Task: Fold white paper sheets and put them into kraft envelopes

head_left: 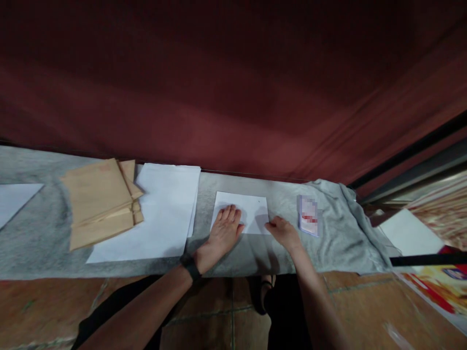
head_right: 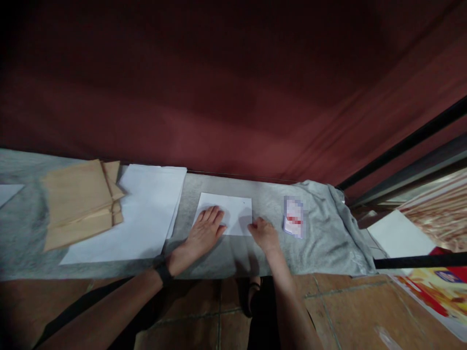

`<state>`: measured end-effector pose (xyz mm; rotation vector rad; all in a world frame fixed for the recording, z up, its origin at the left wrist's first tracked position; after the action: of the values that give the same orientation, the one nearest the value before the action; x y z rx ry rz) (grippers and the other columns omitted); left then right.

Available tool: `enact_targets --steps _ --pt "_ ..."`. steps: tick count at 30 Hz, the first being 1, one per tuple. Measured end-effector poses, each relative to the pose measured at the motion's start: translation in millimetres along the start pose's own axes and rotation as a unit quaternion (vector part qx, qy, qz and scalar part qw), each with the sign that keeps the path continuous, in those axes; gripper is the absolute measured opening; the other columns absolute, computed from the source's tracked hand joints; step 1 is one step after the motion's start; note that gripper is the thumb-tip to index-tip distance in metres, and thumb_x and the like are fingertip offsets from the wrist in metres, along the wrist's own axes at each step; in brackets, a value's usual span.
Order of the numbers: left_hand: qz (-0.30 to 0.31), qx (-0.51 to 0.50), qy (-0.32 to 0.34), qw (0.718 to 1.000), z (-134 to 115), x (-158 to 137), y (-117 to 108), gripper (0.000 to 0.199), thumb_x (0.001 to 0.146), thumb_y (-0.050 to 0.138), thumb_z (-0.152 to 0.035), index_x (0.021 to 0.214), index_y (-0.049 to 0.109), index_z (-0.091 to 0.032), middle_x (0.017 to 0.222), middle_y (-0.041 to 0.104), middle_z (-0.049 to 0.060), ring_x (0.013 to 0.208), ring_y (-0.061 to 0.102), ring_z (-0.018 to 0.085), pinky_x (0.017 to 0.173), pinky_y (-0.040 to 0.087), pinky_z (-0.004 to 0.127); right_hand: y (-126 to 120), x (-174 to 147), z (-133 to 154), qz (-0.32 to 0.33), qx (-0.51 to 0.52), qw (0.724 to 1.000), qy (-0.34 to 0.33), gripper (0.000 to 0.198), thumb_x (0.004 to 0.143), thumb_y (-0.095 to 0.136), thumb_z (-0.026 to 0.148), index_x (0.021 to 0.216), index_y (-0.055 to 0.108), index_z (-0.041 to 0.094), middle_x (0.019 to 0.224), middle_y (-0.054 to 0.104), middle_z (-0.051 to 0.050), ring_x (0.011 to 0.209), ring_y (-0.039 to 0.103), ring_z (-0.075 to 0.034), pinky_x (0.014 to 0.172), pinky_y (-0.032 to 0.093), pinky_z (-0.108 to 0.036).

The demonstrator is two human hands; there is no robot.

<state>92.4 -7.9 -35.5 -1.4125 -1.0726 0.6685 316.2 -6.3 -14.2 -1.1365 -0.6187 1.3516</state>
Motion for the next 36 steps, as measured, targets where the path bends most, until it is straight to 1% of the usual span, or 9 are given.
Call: enact_targets --steps 3,5,8,11,14,20,26,31,36 --pt "-0.035 -0.013 -0.001 0.999 1 8 4 0.047 0.102 0.044 -0.033 0.139 0.056 -0.007 0.159 0.044 0.021 0.152 0.035 0.033 0.123 0.032 0.053 -3 3 12 -0.063 0.041 0.997 -0.027 0.024 0.097 0.054 0.039 0.095 0.07 0.021 0.082 0.074 -0.005 0.077 0.068 -0.02 0.066 0.042 -0.027" --pt "-0.046 -0.021 0.001 0.999 3 16 6 0.049 0.103 0.039 -0.031 0.145 0.051 -0.007 0.162 0.04 0.02 0.154 0.031 0.031 0.124 0.03 0.052 3 6 30 -0.101 0.114 0.983 -0.098 0.033 0.101 0.045 0.041 0.105 0.07 0.02 0.091 0.076 -0.007 0.083 0.07 -0.021 0.073 0.049 -0.028" --pt "-0.03 -0.021 -0.003 0.999 7 29 11 0.054 0.104 0.033 -0.027 0.151 0.043 -0.004 0.163 0.036 0.02 0.155 0.027 0.03 0.126 0.027 0.05 23 12 64 -0.12 0.193 0.955 -0.193 0.045 0.104 0.033 0.039 0.126 0.066 0.018 0.126 0.073 -0.012 0.11 0.07 -0.022 0.094 0.052 -0.031" --pt "-0.003 -0.008 -0.017 1.0 13 37 19 0.056 0.101 0.032 -0.021 0.154 0.038 -0.003 0.163 0.036 0.022 0.156 0.026 0.03 0.126 0.026 0.051 47 19 87 -0.126 0.179 0.954 -0.207 0.053 0.107 0.025 0.039 0.139 0.061 0.017 0.141 0.065 -0.011 0.131 0.06 -0.021 0.113 0.045 -0.036" --pt "0.008 0.006 -0.019 1.0 17 40 24 0.059 0.098 0.033 -0.017 0.156 0.037 -0.007 0.163 0.036 0.019 0.156 0.026 0.028 0.126 0.024 0.052 64 22 96 -0.128 0.088 0.959 -0.239 0.055 0.108 0.022 0.036 0.144 0.058 0.014 0.149 0.059 -0.012 0.143 0.049 -0.022 0.122 0.035 -0.042" --pt "0.002 0.018 -0.029 0.999 27 35 18 0.058 0.099 0.03 -0.02 0.155 0.038 -0.004 0.164 0.035 0.02 0.156 0.025 0.027 0.127 0.021 0.048 75 20 87 -0.148 -0.055 0.961 -0.228 0.053 0.11 0.027 0.037 0.153 0.047 0.014 0.162 0.042 -0.012 0.151 0.037 -0.027 0.125 0.025 -0.047" --pt "-0.016 0.019 -0.064 0.998 41 29 12 0.061 0.102 0.032 -0.032 0.155 0.037 -0.003 0.163 0.036 0.02 0.155 0.028 0.027 0.127 0.022 0.047 74 21 68 -0.172 -0.091 0.96 -0.2 0.057 0.108 0.036 0.04 0.158 0.038 0.011 0.164 0.034 -0.016 0.153 0.034 -0.03 0.124 0.026 -0.051" --pt "-0.019 0.02 -0.086 0.996 49 24 12 0.063 0.102 0.033 -0.038 0.156 0.038 -0.005 0.163 0.038 0.018 0.155 0.029 0.027 0.127 0.023 0.043 70 24 51 -0.198 -0.102 0.962 -0.161 0.061 0.109 0.035 0.043 0.157 0.038 0.006 0.163 0.036 -0.019 0.152 0.034 -0.031 0.124 0.026 -0.049" --pt "-0.023 0.025 -0.085 0.996 56 21 10 0.065 0.102 0.033 -0.041 0.156 0.037 -0.005 0.162 0.039 0.02 0.153 0.032 0.029 0.126 0.024 0.047 69 24 40 -0.224 -0.1 0.958 -0.15 0.065 0.108 0.032 0.046 0.156 0.037 0.002 0.162 0.037 -0.024 0.149 0.039 -0.035 0.122 0.028 -0.051"
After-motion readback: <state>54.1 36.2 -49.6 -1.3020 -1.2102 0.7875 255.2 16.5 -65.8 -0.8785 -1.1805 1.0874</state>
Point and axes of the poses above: each hand's wrist, its own x-axis towards the middle knuckle, its own y-axis out of the palm, z = x × y, the point moved 3 cm from there along x, towards the middle knuckle
